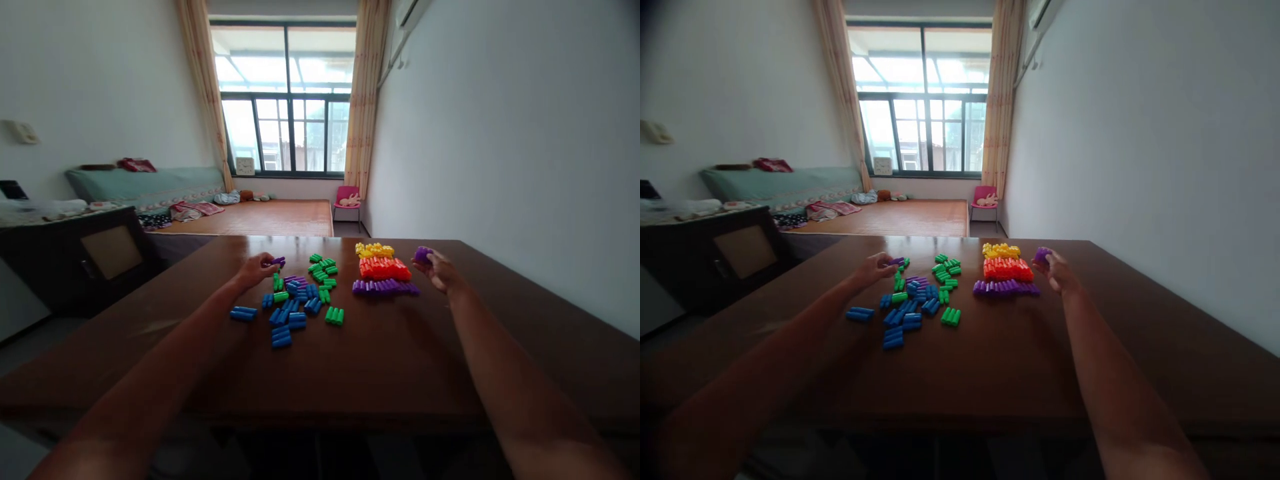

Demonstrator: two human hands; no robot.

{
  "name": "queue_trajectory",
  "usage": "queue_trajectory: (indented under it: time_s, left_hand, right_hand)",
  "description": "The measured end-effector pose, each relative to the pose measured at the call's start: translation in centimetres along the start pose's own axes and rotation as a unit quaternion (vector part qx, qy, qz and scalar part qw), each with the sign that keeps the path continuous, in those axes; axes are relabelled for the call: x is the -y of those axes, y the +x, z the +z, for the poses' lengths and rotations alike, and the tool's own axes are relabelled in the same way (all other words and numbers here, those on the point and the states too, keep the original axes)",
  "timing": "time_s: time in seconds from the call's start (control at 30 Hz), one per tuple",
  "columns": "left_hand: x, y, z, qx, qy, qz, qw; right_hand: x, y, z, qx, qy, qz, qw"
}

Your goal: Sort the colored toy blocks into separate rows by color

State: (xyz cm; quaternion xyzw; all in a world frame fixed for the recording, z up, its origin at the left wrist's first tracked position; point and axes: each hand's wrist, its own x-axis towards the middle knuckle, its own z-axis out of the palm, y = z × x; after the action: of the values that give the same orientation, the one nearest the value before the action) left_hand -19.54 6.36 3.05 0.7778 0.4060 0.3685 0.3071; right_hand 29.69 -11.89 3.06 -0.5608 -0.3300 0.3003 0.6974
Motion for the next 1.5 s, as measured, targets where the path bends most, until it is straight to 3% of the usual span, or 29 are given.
queue_trajectory:
  time_s: [0.17,0.33,0.5,0.63,0.7,0.9,1.07,1.27,1.43,1.5]
  left_hand:
    - [-5.4,0.4,4.4,0.042,0.048,0.062,0.996]
    - [-9.8,0.7,10.0,0.067,0.089,0.107,0.988]
    - [-11.4,0.3,15.0,0.086,0.073,0.141,0.984]
    - [-11.1,-0.4,17.1,0.119,0.045,0.143,0.982]
    - [-10.8,-0.6,17.4,0.121,0.042,0.139,0.982]
    - [-9.9,-0.5,17.4,0.100,0.042,0.130,0.986]
    - [-9.9,-0.1,18.3,0.077,0.010,0.119,0.990]
    - [-12.2,-0.7,21.0,0.062,-0.030,0.173,0.983]
    - [-14.1,-1.3,23.7,0.009,-0.023,0.218,0.976]
    - [-14.5,-1.3,24.7,-0.008,-0.044,0.205,0.978]
  right_hand:
    - [-2.7,-0.4,-3.3,0.000,-0.091,-0.031,0.995]
    - [-3.6,-0.3,-2.6,0.078,-0.259,-0.111,0.956]
    - [-4.2,-0.3,-0.9,0.109,-0.446,-0.186,0.869]
    - [-4.1,-0.5,-0.6,0.135,-0.500,-0.172,0.838]
    - [-4.1,-0.4,-1.0,0.152,-0.491,-0.144,0.845]
    - [-4.9,0.6,-2.5,0.197,-0.367,-0.075,0.906]
    - [-5.0,0.6,-2.1,0.243,-0.362,-0.092,0.895]
    - [-2.6,-1.6,0.0,0.165,-0.320,-0.128,0.924]
    - [-0.9,-4.5,3.1,0.330,-0.127,-0.076,0.932]
    - [-0.9,-5.0,3.9,0.347,-0.052,-0.061,0.934]
